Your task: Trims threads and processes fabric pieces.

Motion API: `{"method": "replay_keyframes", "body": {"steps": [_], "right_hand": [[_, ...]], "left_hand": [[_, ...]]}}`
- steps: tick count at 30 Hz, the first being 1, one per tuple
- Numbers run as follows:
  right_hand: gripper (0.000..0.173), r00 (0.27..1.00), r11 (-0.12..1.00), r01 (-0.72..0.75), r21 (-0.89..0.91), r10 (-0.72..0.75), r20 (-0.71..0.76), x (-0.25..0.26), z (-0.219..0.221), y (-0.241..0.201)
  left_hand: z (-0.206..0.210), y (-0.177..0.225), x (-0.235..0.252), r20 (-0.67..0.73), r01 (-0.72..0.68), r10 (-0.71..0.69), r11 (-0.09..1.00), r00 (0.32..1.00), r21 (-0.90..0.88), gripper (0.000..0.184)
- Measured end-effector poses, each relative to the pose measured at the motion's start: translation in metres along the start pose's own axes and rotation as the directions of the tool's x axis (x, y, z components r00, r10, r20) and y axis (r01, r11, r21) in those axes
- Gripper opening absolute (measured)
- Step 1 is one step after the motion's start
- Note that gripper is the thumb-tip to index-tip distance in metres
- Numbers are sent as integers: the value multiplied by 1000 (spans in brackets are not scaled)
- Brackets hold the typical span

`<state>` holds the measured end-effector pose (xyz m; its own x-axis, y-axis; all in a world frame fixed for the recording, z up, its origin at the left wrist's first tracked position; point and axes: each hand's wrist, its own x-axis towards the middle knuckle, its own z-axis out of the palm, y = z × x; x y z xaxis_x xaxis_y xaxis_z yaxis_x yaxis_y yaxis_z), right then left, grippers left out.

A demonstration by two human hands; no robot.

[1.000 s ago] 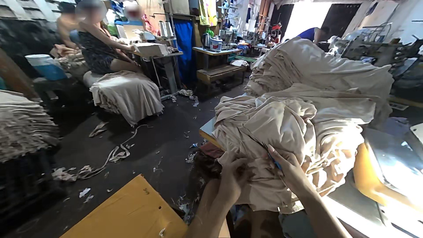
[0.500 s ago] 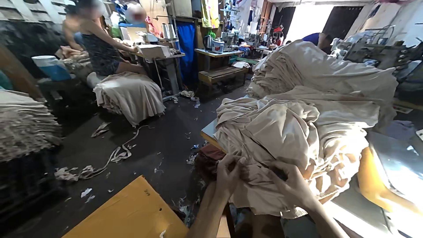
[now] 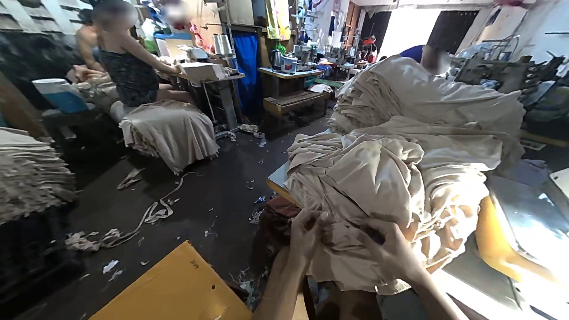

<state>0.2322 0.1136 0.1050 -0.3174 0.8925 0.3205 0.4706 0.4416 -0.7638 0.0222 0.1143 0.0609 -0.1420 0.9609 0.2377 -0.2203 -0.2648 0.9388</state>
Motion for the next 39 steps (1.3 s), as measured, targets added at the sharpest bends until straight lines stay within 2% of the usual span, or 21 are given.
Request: {"method": "replay_keyframes", "body": {"steps": [3,6,8,14,18,20,22,23,24,25,26,27,28,29,30,31,33,34,36,37,39], "right_hand": [[35,999,938,33,-344,-34,3,-3,11,-10],[33,990,825,115,-553,-144,-8,-4,21,-20],[35,982,762,147,-630,-188,3,-4,27,-22],[34,981,699,170,-695,-188,51,-1,38,-26],[35,982,722,186,-667,-166,94,4,33,-20],[34,981,770,195,-608,-163,108,6,28,-17],[33,969,761,241,-602,-222,107,6,26,-11],[33,961,751,265,-605,-254,105,6,27,-8],[33,955,740,282,-611,-275,109,6,27,-6],[34,950,726,298,-619,-292,113,6,27,-4],[34,945,718,308,-624,-307,114,6,27,-2],[34,942,715,315,-625,-316,112,6,27,0],[35,939,712,320,-625,-325,111,6,28,1],[35,937,710,325,-625,-330,112,6,28,1],[35,939,712,323,-624,-323,118,5,27,-1],[35,942,713,320,-624,-311,127,4,27,-4],[37,938,688,327,-647,-319,135,2,26,-5],[37,934,675,334,-658,-331,134,1,26,-5],[37,929,665,340,-666,-346,128,1,28,-4],[37,927,660,341,-669,-356,121,2,29,-4],[38,920,650,348,-675,-375,113,4,30,-2]], "left_hand": [[-9,4,4,21,85,-83,988,996,-127,13],[-12,4,5,38,105,-100,975,994,-196,13],[-12,5,4,31,112,-108,971,994,-212,13],[-14,8,4,36,111,-106,970,994,-216,13],[-16,23,-3,54,139,-131,966,990,-217,14],[-28,28,-10,140,93,-59,963,988,-251,15],[-55,26,-16,330,30,62,964,942,-265,16],[-73,25,-18,440,11,86,977,894,-214,19],[-93,24,-21,526,12,43,995,850,-102,21],[-113,24,-24,569,28,-70,996,819,82,22],[-131,24,-27,555,40,-230,942,799,333,22],[-142,21,-29,478,66,-409,808,777,585,25],[-146,16,-30,367,94,-538,648,759,756,29],[-145,7,-32,269,114,-589,531,763,839,32],[-142,-2,-35,209,130,-571,495,794,859,32],[-136,-11,-39,188,134,-497,543,847,829,30],[-112,-22,-48,117,86,-226,723,967,686,26],[-95,-24,-52,36,22,-57,780,998,626,23],[-62,-23,-57,-77,-137,217,814,973,564,22],[-51,-19,-58,-69,-221,315,791,947,571,25],[-36,-15,-57,-24,-296,407,701,913,649,31]]}}
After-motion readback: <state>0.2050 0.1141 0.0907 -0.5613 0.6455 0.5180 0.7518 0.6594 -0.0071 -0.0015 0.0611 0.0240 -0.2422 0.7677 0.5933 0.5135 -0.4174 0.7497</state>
